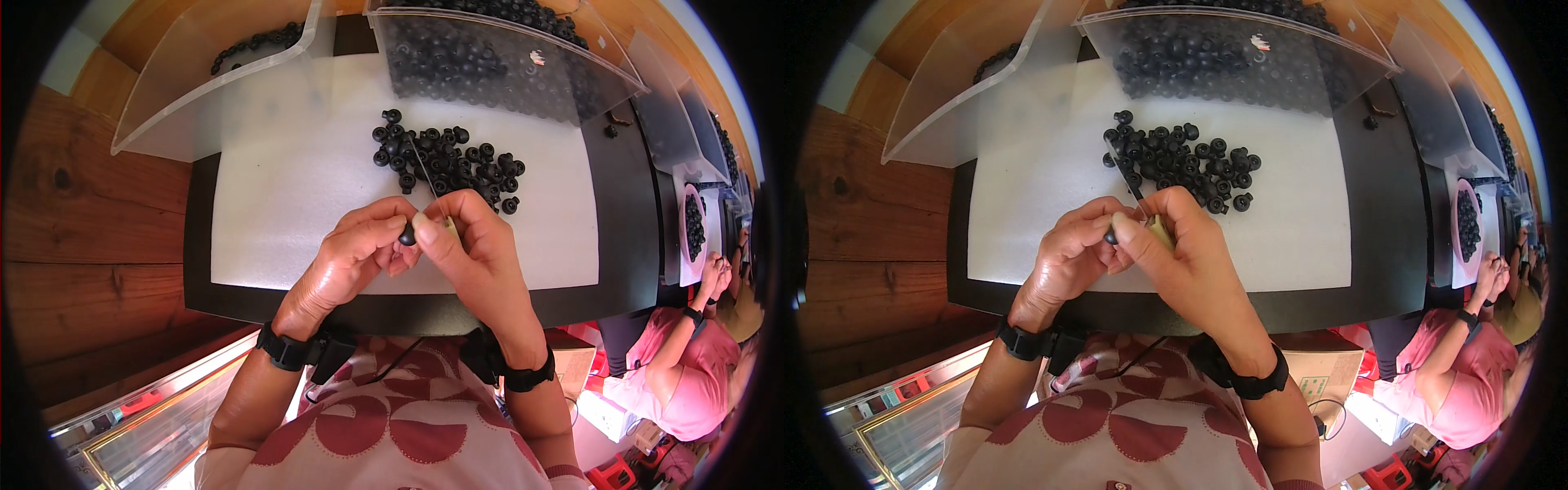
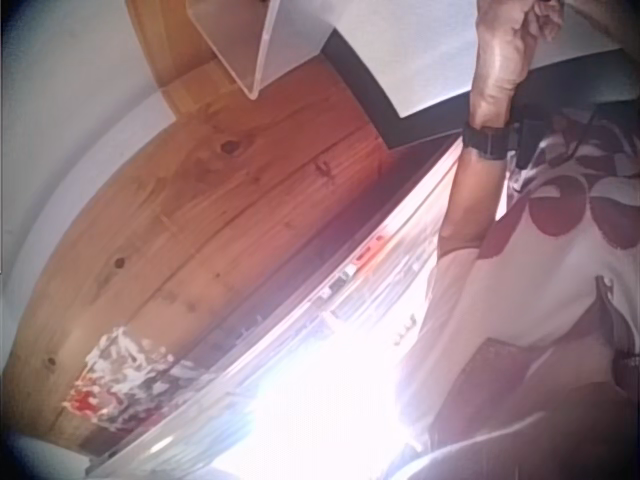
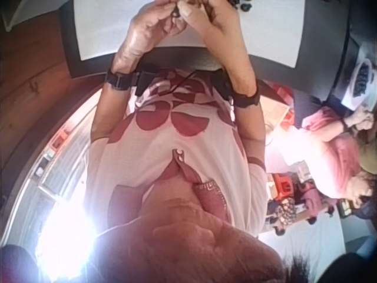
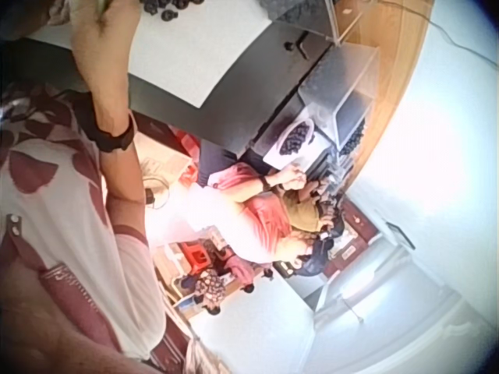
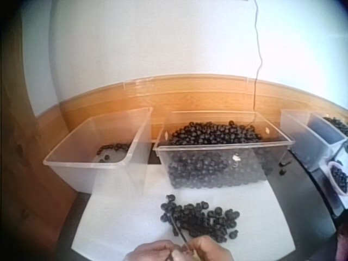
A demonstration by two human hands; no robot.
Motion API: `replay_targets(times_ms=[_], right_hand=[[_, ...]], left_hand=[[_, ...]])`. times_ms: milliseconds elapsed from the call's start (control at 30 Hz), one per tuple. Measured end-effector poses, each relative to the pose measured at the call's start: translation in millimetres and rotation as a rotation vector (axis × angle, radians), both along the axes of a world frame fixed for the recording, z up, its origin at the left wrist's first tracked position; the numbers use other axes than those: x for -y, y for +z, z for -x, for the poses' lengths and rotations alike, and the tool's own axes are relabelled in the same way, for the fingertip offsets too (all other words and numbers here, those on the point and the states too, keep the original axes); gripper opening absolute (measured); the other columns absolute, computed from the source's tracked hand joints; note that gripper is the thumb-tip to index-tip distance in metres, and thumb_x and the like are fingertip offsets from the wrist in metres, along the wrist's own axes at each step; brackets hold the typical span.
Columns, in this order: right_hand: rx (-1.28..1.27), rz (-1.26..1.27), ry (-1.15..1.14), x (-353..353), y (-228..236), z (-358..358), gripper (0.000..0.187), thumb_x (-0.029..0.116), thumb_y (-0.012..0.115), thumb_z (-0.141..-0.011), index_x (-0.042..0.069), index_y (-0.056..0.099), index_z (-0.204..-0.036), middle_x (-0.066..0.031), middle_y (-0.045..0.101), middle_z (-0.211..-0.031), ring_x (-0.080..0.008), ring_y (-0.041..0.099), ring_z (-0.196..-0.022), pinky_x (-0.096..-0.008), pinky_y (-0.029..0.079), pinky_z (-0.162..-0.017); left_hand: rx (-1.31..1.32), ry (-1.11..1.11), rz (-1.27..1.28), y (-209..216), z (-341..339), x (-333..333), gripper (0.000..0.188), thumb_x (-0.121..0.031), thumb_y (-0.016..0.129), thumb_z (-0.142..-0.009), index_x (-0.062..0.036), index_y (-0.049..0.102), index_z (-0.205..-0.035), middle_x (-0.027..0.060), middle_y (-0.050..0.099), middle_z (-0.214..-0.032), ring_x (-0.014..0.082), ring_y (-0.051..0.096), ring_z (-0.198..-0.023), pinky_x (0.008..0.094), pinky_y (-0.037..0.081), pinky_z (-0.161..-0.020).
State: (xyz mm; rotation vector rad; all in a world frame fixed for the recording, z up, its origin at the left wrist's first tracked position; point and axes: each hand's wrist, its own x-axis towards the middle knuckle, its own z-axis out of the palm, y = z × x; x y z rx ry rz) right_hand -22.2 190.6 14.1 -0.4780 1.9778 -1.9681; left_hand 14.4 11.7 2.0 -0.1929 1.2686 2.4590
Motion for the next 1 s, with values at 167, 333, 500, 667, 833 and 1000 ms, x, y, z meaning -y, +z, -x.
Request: replay_targets(times_ms=[167,333,500,667,833,1000], right_hand=[[-0.069,-0.129,0.008,-1,9,-1,0.026,0.022,0.070,-0.097,0.000,0.056,-0.099,-0.0004,0.056,-0.073,-0.0058,0.052,-0.068,-0.0234,0.043,-0.060],[0.071,-0.016,0.026,-1,12,1,0.023,0.020,0.067,-0.099,0.000,0.056,-0.097,-0.0016,0.059,-0.075,-0.0055,0.054,-0.070,-0.0232,0.044,-0.062],[0.054,-0.039,-0.041,-5,14,-4,0.021,0.019,0.066,-0.100,0.000,0.058,-0.097,0.0004,0.057,-0.075,-0.0045,0.050,-0.071,-0.0225,0.040,-0.062],[0.135,0.023,-0.088,-17,21,-9,0.017,0.018,0.065,-0.100,0.002,0.060,-0.100,0.0053,0.053,-0.080,-0.0029,0.043,-0.072,-0.0202,0.036,-0.063],[0.166,0.039,-0.083,-27,26,-16,0.017,0.018,0.066,-0.100,0.003,0.059,-0.102,0.0047,0.054,-0.082,-0.0022,0.044,-0.073,-0.0194,0.037,-0.064],[0.138,0.027,-0.071,-27,26,-24,0.018,0.019,0.066,-0.100,0.003,0.059,-0.102,0.0046,0.054,-0.082,-0.0025,0.044,-0.072,-0.0198,0.038,-0.063]], left_hand=[[-0.028,-0.006,0.024,0,0,-1,0.030,-0.032,0.060,-0.096,-0.0020,0.059,-0.100,0.0051,0.059,-0.086,0.0127,0.053,-0.074,0.0270,0.040,-0.065],[-0.046,-0.037,0.022,4,0,-1,0.029,-0.030,0.053,-0.098,-0.0028,0.061,-0.099,0.0020,0.057,-0.084,0.0103,0.050,-0.077,0.0250,0.039,-0.068],[-0.066,-0.024,0.094,12,-4,-1,0.034,-0.034,0.058,-0.098,-0.0001,0.059,-0.099,0.0094,0.061,-0.088,0.0164,0.056,-0.075,0.0277,0.044,-0.067],[-0.177,0.175,0.124,45,-18,6,0.031,-0.031,0.051,-0.103,-0.0006,0.059,-0.104,0.0087,0.062,-0.088,0.0157,0.056,-0.075,0.0282,0.046,-0.068],[-0.332,0.551,0.321,102,-8,47,0.033,-0.034,0.049,-0.106,-0.0027,0.059,-0.104,0.0073,0.061,-0.079,0.0136,0.054,-0.060,0.0255,0.043,-0.054],[-0.359,0.787,0.491,135,27,107,0.026,-0.023,0.056,-0.103,0.0015,0.060,-0.109,0.0064,0.063,-0.077,0.0104,0.055,-0.058,0.0236,0.042,-0.050]])
